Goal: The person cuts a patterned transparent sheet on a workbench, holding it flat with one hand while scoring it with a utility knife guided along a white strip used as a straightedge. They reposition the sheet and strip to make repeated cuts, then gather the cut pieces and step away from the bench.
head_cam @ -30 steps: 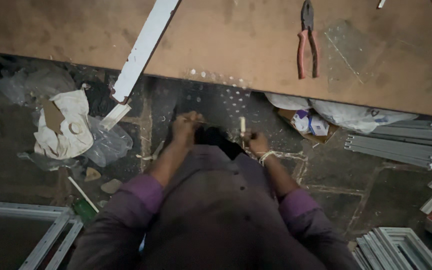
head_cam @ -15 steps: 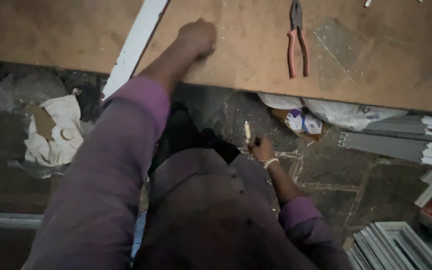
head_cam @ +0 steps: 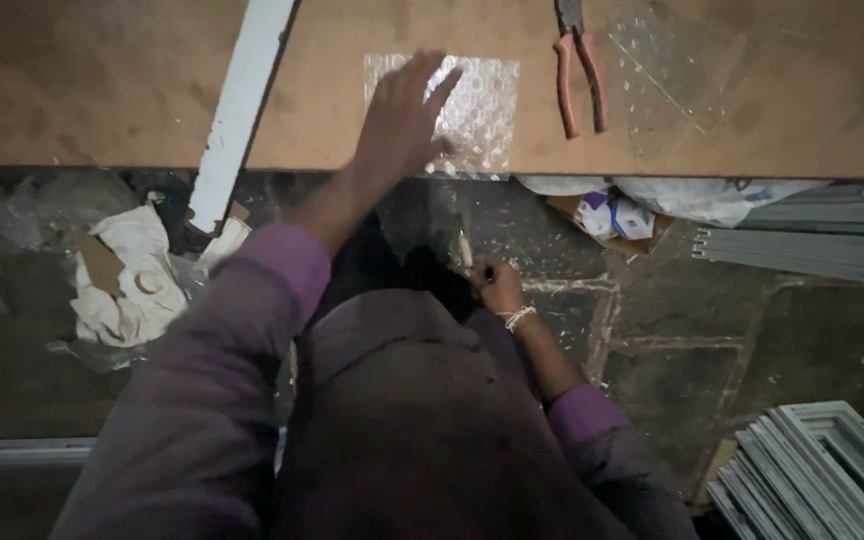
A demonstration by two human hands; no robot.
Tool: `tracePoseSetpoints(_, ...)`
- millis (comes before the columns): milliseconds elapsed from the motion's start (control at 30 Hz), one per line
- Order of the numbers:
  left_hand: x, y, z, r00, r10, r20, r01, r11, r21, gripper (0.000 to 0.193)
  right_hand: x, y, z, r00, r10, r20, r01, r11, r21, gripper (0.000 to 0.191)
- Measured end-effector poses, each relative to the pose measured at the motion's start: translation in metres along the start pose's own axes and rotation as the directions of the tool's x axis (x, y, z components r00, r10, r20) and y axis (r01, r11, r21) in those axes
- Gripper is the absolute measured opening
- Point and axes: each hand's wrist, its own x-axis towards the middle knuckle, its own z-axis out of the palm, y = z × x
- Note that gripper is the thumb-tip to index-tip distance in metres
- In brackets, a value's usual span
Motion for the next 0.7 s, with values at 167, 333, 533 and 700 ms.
tracePoseSetpoints(167,-0.051,-0.006,0.019,0.995,0.013,0.095,-0.015,1.000,0.021,0.094,0.013,-0.004,0.001,0.991,0.129,0.026,-0.124,0.982,-0.141,0.030)
tracePoseSetpoints(333,-0.078,-0.012,0.030,0.995,0.072,0.075,-0.093,0.941,0.325,0.074,0.016,0.004,-0.004,1.000,0.007,0.028,-0.006,0.999,-0.050,0.024)
tracePoseSetpoints(533,-0.132,0.034,0.027,0.941,-0.203,-0.269,0.138,0.960,-0.244,0.099,0.012,0.012,-0.018,0.998,0.056,0.012,-0.057,0.995,0.076,0.024)
tracePoseSetpoints(700,-0.125,0.102,0.097,0.432,-0.808,0.400,0.209,-0.341,-0.916,0.052,0.002,0.026,-0.041,0.989,0.150,-0.014,-0.145,0.970,0.193,0.019)
